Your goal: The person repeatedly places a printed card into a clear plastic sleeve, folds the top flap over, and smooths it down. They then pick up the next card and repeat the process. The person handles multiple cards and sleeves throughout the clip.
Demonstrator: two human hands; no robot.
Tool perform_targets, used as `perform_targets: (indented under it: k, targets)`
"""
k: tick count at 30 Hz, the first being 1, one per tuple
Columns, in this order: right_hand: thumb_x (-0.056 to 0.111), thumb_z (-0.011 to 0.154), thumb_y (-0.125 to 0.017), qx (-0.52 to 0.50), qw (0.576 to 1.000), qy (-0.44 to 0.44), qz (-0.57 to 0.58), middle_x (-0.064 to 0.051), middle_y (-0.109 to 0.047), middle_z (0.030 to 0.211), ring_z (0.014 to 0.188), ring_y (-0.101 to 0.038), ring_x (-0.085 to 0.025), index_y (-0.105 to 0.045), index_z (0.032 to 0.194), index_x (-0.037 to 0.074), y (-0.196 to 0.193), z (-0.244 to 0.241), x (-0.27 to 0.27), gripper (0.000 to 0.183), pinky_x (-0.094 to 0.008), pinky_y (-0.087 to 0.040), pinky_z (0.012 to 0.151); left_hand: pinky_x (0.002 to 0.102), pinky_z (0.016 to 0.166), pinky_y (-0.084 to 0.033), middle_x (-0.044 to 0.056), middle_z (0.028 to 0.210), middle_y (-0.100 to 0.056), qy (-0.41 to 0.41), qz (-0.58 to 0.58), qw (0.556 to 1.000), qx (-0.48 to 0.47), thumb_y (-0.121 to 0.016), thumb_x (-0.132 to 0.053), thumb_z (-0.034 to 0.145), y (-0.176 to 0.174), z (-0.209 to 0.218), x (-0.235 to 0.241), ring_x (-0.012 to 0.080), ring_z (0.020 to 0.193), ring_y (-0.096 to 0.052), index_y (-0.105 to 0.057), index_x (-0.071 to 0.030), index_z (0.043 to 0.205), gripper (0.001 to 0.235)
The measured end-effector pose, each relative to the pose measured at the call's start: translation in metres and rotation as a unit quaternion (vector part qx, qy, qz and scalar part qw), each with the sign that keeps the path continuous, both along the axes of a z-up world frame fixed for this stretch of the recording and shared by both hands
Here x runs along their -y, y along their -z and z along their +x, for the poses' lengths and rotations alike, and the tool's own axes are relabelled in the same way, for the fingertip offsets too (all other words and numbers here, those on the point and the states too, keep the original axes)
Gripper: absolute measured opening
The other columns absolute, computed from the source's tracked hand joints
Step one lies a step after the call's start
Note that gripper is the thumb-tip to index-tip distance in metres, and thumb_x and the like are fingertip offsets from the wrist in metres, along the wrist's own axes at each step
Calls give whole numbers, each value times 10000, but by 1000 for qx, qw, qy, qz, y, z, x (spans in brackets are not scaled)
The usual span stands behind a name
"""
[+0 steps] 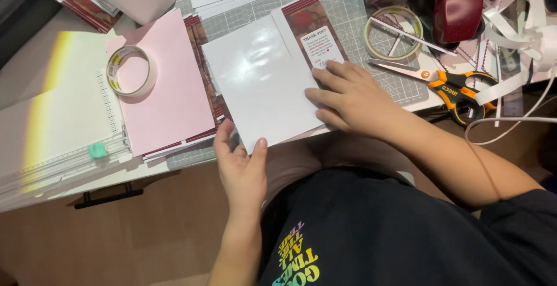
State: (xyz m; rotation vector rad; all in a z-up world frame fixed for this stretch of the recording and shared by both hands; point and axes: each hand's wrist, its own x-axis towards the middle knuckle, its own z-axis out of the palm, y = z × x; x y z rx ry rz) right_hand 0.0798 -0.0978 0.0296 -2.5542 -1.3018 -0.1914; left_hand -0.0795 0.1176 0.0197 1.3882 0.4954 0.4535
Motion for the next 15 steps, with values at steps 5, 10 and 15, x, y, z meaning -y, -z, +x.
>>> perform_targets:
  k: [5, 10, 15]
  targets:
    - [539, 1027, -467, -31, 999, -7, -37, -100, -568, 1507, 1462, -419, -412, -627, 1406, 291, -4, -1, 1, 480, -636, -260, 1173, 484, 942, -570, 330, 1366, -527, 42, 162, 985, 31, -708, -9, 918, -23, 16, 3, 422, 1181, -648, -328, 55, 1550, 740]
    - [480, 1031, -479, -29, 998, -21, -52, -82, -552, 1528, 1453, -428, -418, -615, 1411, 309, -4, 4, 1, 438, -667, -280, 1149, 653, 1169, -277, 259, 1470, -449, 143, 457, 874, 84, -544, -469, 1019, -27, 52, -7, 534, 1389, -394, -573, -6, 1403, 602]
    - [449, 1054, -433, -77, 996, -33, -29, -53, -526, 1551, 1482, -390, -387, -581, 1438, 312, 5, 15, 12, 434, -653, -272, 1156, 715, 1139, -272, 139, 1478, -521, 195, 526, 826, 49, -545, -443, 1043, -7, 95, -3, 507, 1439, -383, -689, -149, 1274, 401]
